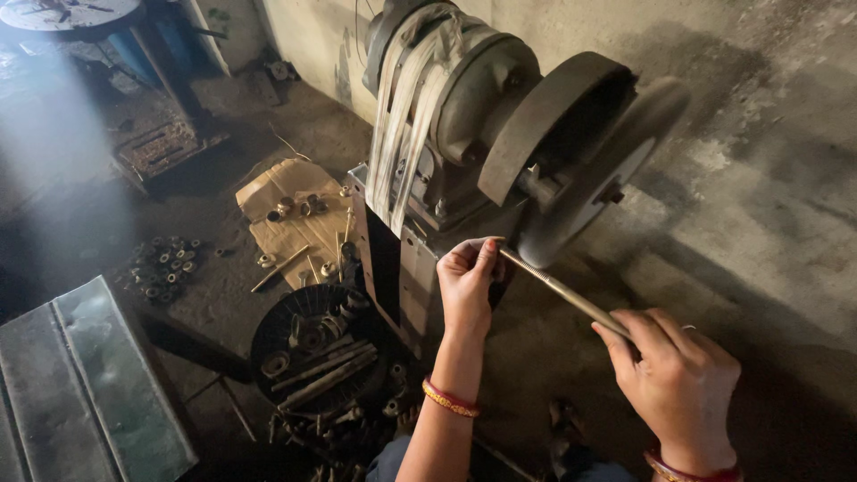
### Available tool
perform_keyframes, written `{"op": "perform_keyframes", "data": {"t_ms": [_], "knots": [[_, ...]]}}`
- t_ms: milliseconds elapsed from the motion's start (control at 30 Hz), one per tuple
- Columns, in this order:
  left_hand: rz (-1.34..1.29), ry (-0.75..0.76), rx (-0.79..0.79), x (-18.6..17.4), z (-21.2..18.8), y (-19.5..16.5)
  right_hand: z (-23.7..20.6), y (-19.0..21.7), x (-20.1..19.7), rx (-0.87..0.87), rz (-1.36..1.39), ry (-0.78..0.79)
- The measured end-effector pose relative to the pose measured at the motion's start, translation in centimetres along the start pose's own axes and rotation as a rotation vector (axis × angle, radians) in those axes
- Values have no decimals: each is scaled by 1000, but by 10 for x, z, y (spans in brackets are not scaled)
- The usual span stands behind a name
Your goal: The person holds a threaded metal rod against a rotating grinding wheel to smooth its surface. They repeatedly reposition the rod and grind different sections, then place the finished rod into a nearby container and pick up another rod to continue.
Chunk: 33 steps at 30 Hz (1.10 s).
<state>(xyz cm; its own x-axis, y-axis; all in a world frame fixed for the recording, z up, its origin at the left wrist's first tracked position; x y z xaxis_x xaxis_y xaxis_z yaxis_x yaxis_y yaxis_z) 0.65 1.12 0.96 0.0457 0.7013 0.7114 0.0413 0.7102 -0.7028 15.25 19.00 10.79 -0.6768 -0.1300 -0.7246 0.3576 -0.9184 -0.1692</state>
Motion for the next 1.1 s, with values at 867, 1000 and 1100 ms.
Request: {"op": "perform_keyframes", "data": {"t_ms": [867,1000,1100], "knots": [[24,7,15,1,0,-3,1,2,0,2,110,10],[2,21,21,1,-1,-4,-2,0,4,91,40,105],[43,-1,18,1,-2,-4,-3,-1,3,59,35,62]]}}
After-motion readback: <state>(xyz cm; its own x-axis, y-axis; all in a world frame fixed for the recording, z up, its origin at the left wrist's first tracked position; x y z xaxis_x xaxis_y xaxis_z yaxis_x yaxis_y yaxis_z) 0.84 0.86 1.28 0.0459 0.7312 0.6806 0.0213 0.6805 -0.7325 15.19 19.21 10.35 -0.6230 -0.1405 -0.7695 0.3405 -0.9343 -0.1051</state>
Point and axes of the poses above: each hand's wrist, its own z-axis towards the middle knuckle, its own x-axis out of the palm, y = z × x, the point moved 1 cm from there along z, towards the middle knuckle, and after that the axes turned 15 degrees about -x, right-handed, at the moved point
